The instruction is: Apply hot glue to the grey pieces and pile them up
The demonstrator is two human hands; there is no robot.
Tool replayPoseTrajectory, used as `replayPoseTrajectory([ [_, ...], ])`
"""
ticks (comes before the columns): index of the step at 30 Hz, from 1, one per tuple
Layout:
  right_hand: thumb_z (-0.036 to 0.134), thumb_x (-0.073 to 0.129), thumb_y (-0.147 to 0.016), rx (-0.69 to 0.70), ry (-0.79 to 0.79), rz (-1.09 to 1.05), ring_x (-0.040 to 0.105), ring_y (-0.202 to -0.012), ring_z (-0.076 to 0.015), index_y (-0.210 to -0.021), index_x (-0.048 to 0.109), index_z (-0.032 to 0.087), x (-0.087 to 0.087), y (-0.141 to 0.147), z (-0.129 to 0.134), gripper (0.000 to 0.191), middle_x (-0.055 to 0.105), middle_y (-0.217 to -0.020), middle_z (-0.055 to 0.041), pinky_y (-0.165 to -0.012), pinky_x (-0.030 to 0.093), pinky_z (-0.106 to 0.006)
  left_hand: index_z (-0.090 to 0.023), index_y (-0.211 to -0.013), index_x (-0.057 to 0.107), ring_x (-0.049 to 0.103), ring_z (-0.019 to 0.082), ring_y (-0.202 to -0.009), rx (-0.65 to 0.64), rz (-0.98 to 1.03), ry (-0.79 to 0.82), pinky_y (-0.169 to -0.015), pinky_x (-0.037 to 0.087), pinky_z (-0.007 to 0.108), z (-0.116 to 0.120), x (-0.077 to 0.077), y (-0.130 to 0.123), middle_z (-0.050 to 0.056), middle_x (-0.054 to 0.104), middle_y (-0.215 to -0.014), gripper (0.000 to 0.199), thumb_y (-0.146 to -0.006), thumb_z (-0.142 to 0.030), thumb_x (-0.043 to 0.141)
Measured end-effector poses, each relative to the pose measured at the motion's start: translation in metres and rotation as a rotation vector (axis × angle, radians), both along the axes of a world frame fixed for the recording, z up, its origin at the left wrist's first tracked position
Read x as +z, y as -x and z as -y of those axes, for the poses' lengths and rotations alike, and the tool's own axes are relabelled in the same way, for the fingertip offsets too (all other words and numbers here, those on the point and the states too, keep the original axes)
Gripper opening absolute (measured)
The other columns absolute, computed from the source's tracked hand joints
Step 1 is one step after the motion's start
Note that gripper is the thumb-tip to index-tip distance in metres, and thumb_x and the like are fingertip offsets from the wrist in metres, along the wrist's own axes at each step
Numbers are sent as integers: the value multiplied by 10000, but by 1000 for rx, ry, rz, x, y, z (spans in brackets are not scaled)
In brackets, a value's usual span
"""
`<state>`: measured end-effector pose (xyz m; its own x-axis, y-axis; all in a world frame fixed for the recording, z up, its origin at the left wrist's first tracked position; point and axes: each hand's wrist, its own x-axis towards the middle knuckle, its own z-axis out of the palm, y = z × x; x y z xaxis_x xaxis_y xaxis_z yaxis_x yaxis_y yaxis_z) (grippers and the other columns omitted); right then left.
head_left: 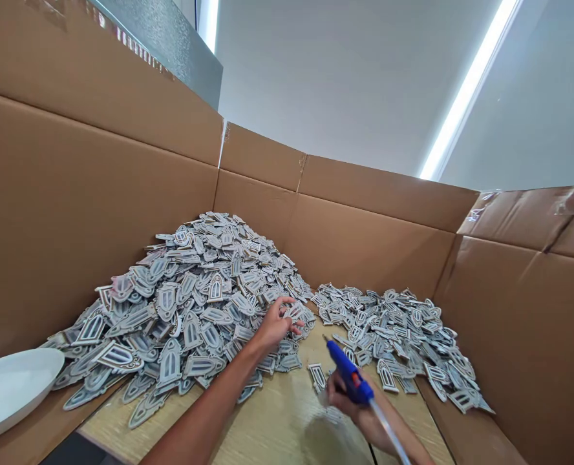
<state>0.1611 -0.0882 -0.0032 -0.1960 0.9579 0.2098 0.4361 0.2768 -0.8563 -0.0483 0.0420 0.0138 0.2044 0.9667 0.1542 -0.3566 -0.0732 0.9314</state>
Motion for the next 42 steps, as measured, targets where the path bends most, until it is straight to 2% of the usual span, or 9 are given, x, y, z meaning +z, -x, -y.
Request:
replayPoseTrajectory([
  [4,630,736,-712,-155,-40,-145,562,-622,-169,-689,537,218,20,-8,-16,459,587,-677,-6,-621,472,-299,-171,-1050,560,730,175,-713,-151,-120,-72,-539,541,226,9,-14,-20,61,627,-1009,409,-661,-45,591],
  [7,636,740,-688,-309,-169,-117,560,-615,-178,-684,567,210,22,-9,-21,459,609,-682,-25,-616,475,-304,-149,-1021,601,723,165,-696,-277,-182,-131,-542,529,218,19,-25,-34,69,659,-974,332,-702,-54,603],
  [10,582,708,-751,-355,-282,-35,586,-649,-191,-753,619,195,18,-9,-19,396,660,-736,-51,-651,485,-307,-130,-1044,641,702,152,-656,-332,-236,-188,-569,527,236,29,-29,-43,70,689,-910,319,-739,-51,590],
  [16,477,676,-798,-325,-293,85,602,-633,-185,-789,614,197,16,-9,-18,287,688,-746,-46,-632,471,-281,-145,-1126,678,658,118,-626,-289,-332,-273,-595,514,254,46,-24,-50,100,703,-1082,387,-765,-48,576],
  [21,447,678,-788,-356,-292,109,623,-642,-198,-799,635,195,16,-7,-18,256,709,-757,-56,-648,474,-289,-141,-1181,661,625,116,-608,-283,-422,-248,-578,484,252,50,-24,-51,100,717,-1002,413,-792,-56,552],
  [27,412,661,-803,-393,-331,171,593,-601,-177,-823,658,197,12,-5,-17,215,696,-716,-35,-600,442,-261,-153,-1096,712,605,120,-624,-208,-468,-368,-576,455,254,49,-28,-51,97,732,-1016,309,-814,-128,590],
  [31,429,654,-810,-457,-366,221,572,-596,-174,-832,640,197,8,-4,-18,233,680,-722,-37,-600,428,-266,-152,-1016,718,567,97,-534,-174,-383,-302,-503,412,233,49,-31,-55,83,728,-925,222,-814,-170,628],
  [35,551,684,-767,-532,-349,219,596,-644,-212,-836,634,195,4,-8,-23,367,690,-759,-65,-612,435,-299,-146,-960,671,593,111,-519,-207,-222,-208,-476,421,218,47,-32,-59,47,693,-761,201,-775,-210,715],
  [42,627,744,-710,-419,-228,75,600,-630,-201,-853,597,198,-2,-10,-25,476,685,-743,-50,-605,447,-292,-183,-925,525,587,116,-471,-242,-127,-81,-466,436,212,48,-27,-57,-10,657,-624,356,-733,-319,793],
])
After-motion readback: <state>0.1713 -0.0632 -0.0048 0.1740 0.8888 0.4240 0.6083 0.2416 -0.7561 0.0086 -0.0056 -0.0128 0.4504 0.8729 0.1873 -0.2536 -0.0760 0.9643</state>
